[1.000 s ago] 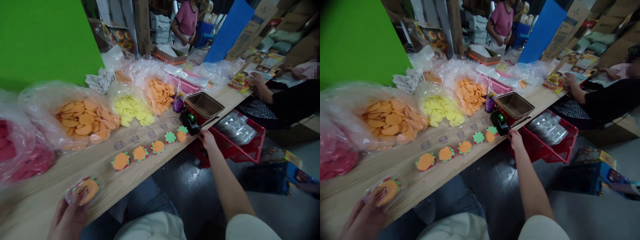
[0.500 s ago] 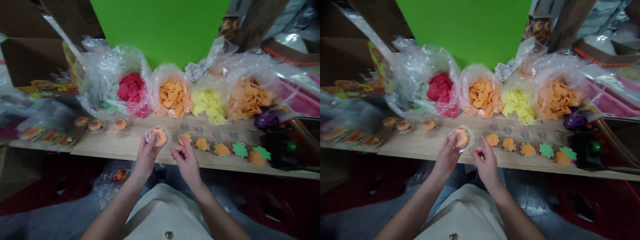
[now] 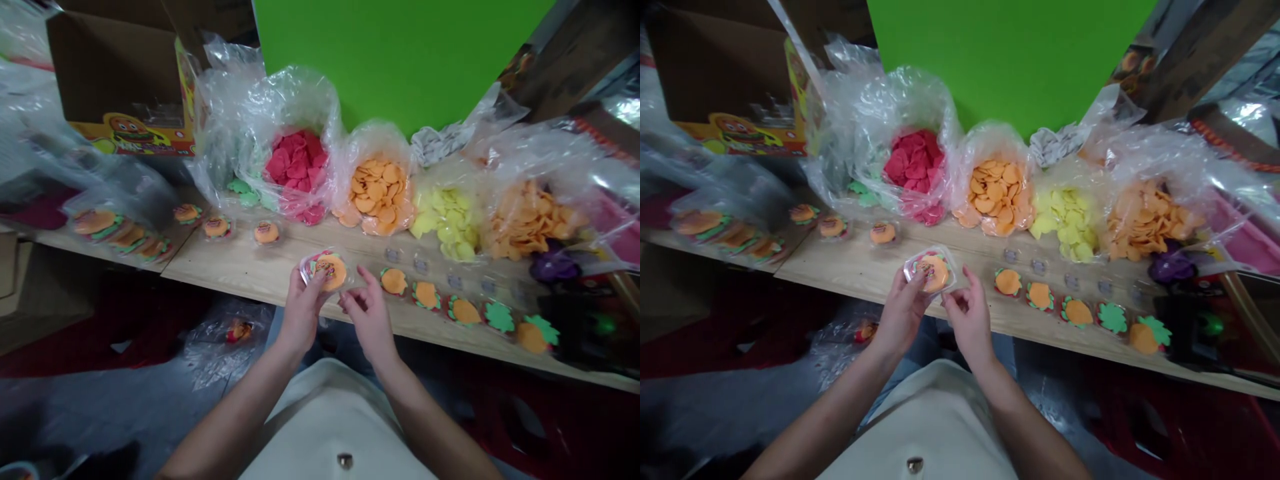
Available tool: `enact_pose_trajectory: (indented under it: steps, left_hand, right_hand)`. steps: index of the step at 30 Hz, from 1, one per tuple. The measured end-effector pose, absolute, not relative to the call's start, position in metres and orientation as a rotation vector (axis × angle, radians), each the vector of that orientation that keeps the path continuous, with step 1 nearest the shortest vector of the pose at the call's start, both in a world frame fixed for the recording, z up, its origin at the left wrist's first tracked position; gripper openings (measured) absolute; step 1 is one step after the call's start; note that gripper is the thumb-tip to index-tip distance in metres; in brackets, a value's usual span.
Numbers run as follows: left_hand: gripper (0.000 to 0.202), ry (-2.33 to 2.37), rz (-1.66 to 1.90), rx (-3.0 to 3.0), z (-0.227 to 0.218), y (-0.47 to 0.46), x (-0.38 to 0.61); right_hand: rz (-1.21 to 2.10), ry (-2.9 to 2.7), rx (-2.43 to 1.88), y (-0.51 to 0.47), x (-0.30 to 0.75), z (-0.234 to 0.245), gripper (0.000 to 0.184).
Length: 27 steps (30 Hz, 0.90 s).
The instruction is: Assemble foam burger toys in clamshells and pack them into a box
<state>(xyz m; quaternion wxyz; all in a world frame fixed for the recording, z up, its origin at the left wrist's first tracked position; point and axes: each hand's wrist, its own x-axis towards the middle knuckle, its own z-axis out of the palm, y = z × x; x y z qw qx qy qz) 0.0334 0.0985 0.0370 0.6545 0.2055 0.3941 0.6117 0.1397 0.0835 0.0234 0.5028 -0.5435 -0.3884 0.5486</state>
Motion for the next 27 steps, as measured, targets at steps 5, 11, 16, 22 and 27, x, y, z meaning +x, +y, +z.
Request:
enact_pose_trajectory:
  steps: [5, 11, 16, 22, 27]
  left_hand:
    - [0.033, 0.900, 1.381, 0.449, 0.034, 0.099, 0.027]
    - [0.029, 0.939, 1.498, 0.358, 0.027, 0.102, 0.018]
    - [0.031, 1.016, 1.584, 0.446, 0.028, 0.097, 0.022]
    - [0.037, 1.066, 1.594, 0.487, 0.038, 0.085, 0.014]
    - [0.037, 0.945, 1.595, 0.517, 0.043, 0.082, -0.012]
  right_hand:
    - [1.645, -0.957, -1.256, 0.093, 0.152, 0.015, 0.038]
    - [0.570, -1.449, -1.616, 0.075, 0.170, 0.020, 0.019]
    - [0.865, -1.504, -1.592, 0.074, 0.144, 0.033, 0.020]
    - [1.531, -1.134, -1.425, 0.086, 0.125, 0.026, 0.029]
    - [1.646, -1.167, -1.201, 0.095, 0.112, 0.000, 0.025]
